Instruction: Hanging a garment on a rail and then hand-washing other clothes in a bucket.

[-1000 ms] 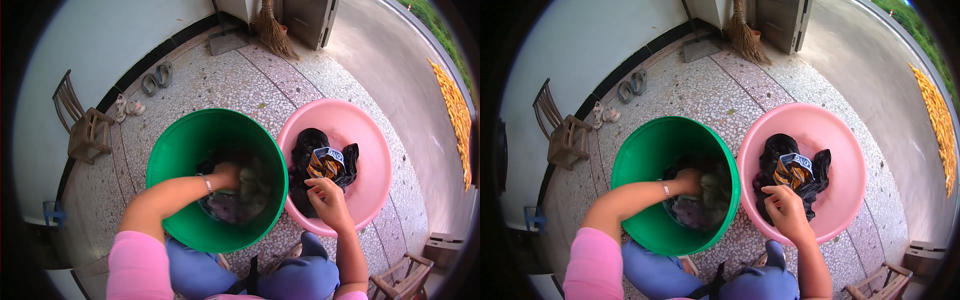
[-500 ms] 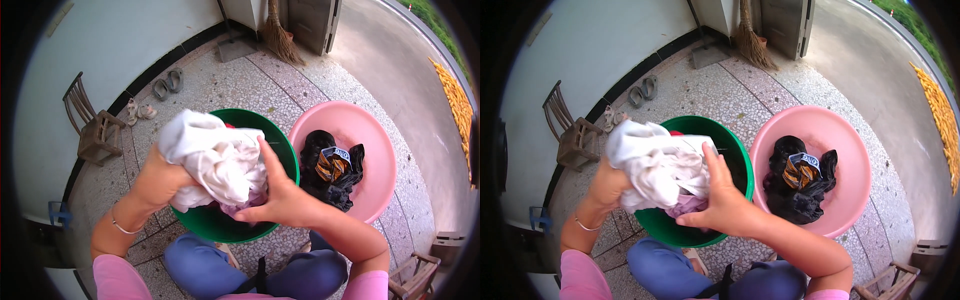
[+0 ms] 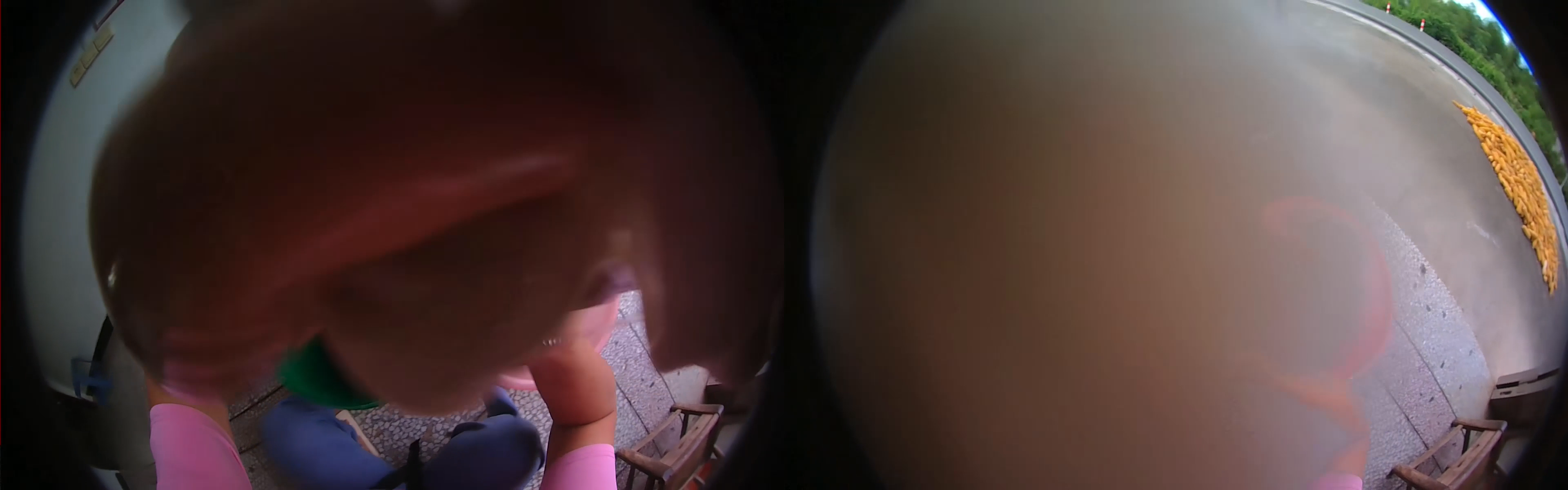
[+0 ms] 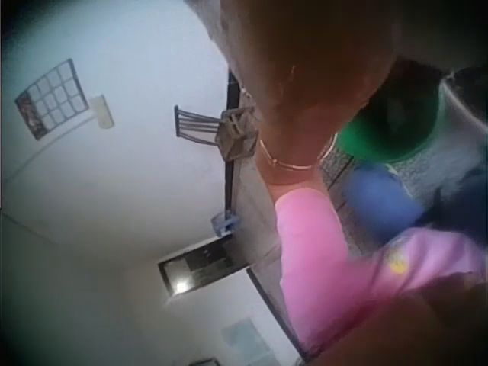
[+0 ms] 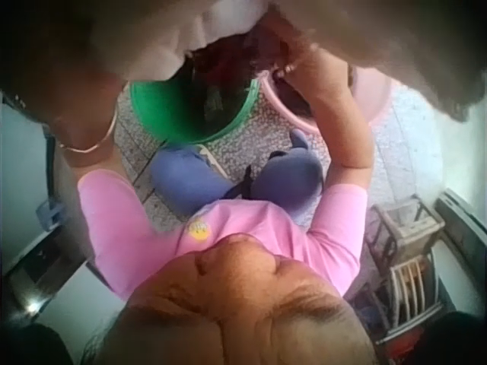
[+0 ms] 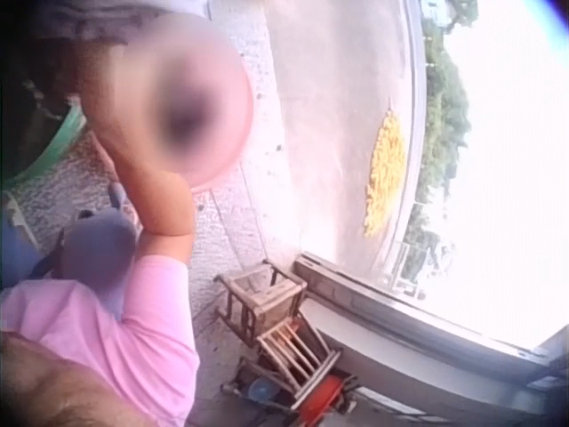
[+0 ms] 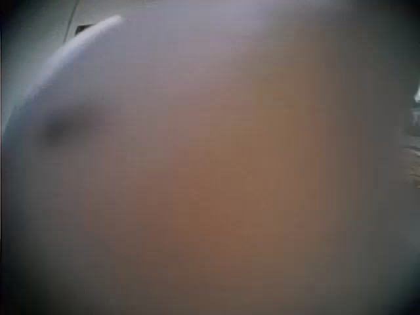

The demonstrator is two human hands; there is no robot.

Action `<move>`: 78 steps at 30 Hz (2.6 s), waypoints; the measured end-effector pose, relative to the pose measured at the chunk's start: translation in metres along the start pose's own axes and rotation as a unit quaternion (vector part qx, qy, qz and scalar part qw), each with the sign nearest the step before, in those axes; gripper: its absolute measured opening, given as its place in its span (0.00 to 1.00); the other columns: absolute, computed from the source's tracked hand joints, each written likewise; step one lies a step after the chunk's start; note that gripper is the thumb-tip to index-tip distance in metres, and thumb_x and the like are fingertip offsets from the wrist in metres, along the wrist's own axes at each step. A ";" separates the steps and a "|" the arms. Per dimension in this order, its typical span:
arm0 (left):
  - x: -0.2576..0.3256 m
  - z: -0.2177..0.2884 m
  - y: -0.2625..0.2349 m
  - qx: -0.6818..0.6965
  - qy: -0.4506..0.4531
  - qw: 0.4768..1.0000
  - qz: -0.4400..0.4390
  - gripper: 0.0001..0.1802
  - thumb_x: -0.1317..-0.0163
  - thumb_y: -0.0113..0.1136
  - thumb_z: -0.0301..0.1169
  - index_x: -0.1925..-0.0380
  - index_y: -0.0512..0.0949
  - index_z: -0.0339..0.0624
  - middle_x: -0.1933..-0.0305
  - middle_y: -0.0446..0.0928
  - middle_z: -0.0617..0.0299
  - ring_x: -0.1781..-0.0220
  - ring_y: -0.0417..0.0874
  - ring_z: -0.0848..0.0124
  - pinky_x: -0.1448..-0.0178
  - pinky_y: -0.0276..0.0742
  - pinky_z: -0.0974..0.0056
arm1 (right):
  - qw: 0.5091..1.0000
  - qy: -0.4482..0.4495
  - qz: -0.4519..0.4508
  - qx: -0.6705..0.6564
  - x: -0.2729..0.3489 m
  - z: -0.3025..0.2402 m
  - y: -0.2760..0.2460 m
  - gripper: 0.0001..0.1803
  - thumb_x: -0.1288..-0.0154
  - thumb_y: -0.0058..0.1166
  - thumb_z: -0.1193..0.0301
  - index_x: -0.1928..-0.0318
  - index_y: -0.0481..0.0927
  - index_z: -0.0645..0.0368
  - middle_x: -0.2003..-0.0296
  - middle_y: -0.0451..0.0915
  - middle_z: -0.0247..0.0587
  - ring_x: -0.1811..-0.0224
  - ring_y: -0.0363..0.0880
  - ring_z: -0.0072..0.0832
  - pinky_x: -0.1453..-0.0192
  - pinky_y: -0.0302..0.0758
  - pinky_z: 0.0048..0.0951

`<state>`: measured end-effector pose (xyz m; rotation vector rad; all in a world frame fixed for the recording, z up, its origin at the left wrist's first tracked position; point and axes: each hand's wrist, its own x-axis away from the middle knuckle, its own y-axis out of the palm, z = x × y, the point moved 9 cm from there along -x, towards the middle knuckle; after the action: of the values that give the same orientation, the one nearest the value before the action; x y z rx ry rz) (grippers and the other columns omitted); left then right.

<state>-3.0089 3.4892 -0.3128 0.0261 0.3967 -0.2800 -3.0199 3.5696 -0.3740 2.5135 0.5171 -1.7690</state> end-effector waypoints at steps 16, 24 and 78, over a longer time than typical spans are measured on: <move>-0.043 -0.338 0.089 -0.233 -0.163 0.926 -0.247 0.19 0.54 0.60 0.27 0.58 0.75 0.36 0.60 0.76 0.57 0.58 0.75 0.71 0.54 0.73 0.67 | 0.743 0.619 0.216 0.138 0.384 0.179 -0.224 0.24 0.54 0.56 0.80 0.52 0.71 0.60 0.53 0.74 0.41 0.53 0.74 0.32 0.51 0.70 0.28; -0.004 -0.193 -0.053 -0.328 -0.177 0.926 -0.060 0.12 0.47 0.53 0.22 0.61 0.76 0.36 0.53 0.72 0.57 0.50 0.74 0.68 0.48 0.71 0.66 | 0.791 0.485 -0.168 0.334 0.283 0.173 -0.118 0.32 0.60 0.64 0.63 0.50 0.71 0.52 0.43 0.62 0.58 0.39 0.57 0.52 0.38 0.59 0.46; -0.005 -0.186 -0.016 -0.192 -0.502 0.843 0.009 0.16 0.41 0.56 0.38 0.74 0.64 0.38 0.79 0.73 0.60 0.87 0.75 0.74 0.82 0.74 0.74 | 0.476 0.724 0.209 -0.453 0.396 0.137 -0.020 0.19 0.31 0.34 0.61 0.52 0.70 0.62 0.60 0.76 0.41 0.61 0.76 0.29 0.57 0.76 0.33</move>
<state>-3.0884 3.4897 -0.4814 -0.4994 -0.6059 -0.1574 -3.0310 3.6602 -0.7829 2.1136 0.4526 1.0044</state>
